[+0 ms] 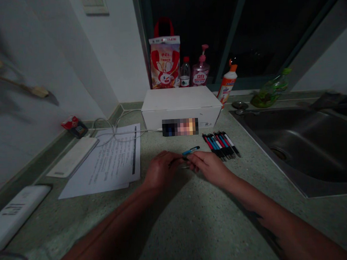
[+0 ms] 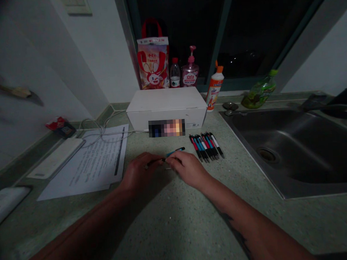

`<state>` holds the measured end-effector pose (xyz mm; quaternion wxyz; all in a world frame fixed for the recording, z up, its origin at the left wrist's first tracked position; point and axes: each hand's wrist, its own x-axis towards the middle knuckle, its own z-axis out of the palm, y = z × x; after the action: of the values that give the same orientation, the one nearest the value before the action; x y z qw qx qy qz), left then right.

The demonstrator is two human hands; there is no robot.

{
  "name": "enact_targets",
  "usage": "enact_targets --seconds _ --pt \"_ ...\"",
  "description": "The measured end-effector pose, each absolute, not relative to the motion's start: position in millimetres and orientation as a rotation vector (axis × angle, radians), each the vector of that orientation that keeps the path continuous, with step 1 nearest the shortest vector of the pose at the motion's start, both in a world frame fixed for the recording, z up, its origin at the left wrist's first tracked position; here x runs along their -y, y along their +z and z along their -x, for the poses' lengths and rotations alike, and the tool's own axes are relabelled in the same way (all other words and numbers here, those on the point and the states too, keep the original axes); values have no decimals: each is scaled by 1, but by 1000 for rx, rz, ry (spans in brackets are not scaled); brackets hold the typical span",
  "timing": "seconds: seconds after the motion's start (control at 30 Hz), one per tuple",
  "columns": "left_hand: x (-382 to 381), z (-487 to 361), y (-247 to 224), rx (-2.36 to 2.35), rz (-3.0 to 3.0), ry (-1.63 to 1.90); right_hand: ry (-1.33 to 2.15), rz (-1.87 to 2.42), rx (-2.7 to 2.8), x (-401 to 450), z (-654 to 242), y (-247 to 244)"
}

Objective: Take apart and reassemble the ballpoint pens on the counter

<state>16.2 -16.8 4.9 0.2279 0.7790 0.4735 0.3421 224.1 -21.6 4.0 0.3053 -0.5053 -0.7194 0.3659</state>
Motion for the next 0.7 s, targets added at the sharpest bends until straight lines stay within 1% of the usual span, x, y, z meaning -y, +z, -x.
enact_targets --seconds 0.13,0.27,0.4,0.53,0.7 --pt "18 -16 5 -1331 -2128 949 961 1314 1791 20 -223 2" --pt "18 -16 7 -1321 -2150 930 1168 1316 1742 20 -223 0" --pt "18 -16 8 -1338 -2152 919 1064 1280 1736 19 -223 -1" --pt "17 -16 7 -1320 -2166 908 1181 1314 1742 19 -222 0" --pt "19 -17 8 -1334 -2140 892 1149 1252 1727 20 -221 2"
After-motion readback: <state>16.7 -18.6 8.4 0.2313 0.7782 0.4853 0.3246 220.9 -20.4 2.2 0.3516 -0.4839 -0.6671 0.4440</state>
